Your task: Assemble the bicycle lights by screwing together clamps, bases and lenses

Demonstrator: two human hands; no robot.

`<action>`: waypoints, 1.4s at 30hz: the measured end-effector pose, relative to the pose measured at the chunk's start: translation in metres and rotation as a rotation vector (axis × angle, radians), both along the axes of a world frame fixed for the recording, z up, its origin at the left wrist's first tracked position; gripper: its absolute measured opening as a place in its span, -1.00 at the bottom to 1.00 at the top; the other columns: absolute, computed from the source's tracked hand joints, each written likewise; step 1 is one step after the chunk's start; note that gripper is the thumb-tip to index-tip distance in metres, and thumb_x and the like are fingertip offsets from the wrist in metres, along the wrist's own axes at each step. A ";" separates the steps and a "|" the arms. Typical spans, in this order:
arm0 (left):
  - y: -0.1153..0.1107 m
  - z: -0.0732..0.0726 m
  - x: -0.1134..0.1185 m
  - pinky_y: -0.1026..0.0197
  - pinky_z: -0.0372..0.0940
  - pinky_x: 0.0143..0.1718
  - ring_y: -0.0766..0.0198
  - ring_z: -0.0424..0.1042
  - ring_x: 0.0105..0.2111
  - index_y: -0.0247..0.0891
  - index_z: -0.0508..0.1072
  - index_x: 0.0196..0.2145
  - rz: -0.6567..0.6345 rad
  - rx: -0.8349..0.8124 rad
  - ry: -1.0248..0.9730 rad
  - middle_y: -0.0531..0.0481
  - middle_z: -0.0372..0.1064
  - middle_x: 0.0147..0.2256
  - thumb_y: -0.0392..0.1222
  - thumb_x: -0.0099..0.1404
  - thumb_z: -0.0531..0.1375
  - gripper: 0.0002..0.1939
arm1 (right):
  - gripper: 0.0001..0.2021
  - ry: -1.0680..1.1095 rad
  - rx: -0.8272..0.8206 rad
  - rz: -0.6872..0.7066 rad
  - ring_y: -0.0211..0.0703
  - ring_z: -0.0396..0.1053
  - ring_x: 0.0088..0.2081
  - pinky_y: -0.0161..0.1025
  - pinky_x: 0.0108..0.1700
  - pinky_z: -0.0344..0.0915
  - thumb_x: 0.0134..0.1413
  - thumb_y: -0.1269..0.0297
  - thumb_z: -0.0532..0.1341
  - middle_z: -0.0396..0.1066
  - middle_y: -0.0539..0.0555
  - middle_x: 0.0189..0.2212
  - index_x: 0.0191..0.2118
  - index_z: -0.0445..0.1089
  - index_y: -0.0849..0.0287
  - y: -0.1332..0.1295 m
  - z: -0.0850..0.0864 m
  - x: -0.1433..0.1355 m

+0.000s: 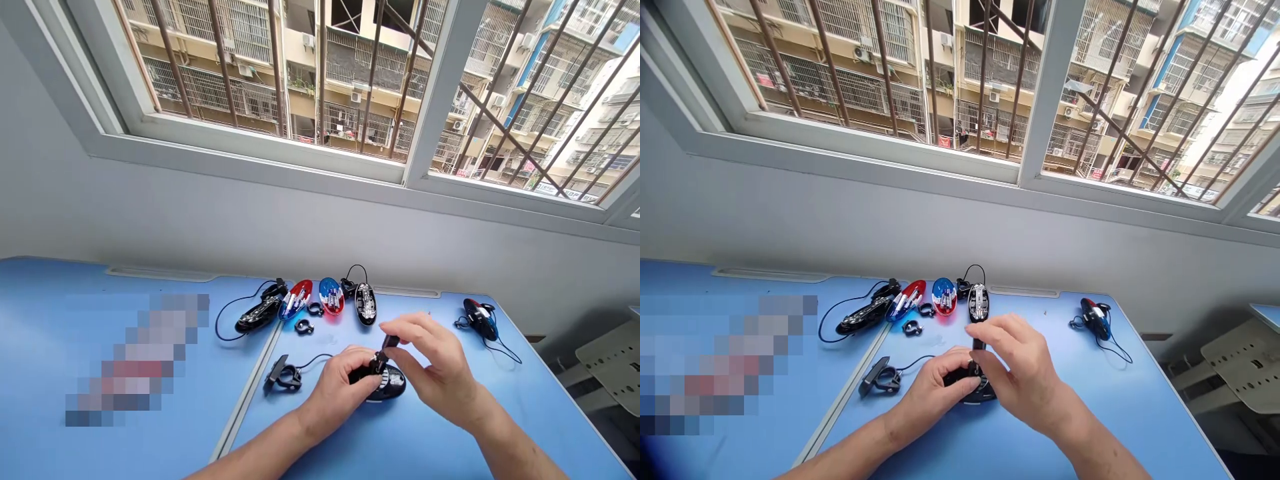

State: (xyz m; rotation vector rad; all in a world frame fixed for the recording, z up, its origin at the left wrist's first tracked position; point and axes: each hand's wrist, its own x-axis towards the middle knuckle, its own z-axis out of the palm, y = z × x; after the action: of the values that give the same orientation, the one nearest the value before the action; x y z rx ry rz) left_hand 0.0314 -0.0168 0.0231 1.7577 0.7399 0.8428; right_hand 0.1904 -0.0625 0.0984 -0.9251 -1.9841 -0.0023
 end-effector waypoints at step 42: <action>0.001 -0.002 0.000 0.18 0.27 -0.17 0.14 0.40 -0.26 -0.22 0.53 -0.44 -0.007 0.032 -0.001 -0.01 0.51 -0.34 -0.25 0.12 0.17 -0.88 | -0.75 0.082 -0.099 -0.022 -0.18 0.35 -0.31 -0.23 -0.38 0.38 0.14 0.44 0.14 0.39 0.06 -0.31 -0.05 0.25 0.08 -0.001 -0.005 -0.006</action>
State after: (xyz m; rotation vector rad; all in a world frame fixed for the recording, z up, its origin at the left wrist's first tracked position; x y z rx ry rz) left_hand 0.0311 -0.0156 0.0208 1.7873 0.7227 0.8544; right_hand 0.1846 -0.0636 0.0936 -0.9952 -1.9120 0.1208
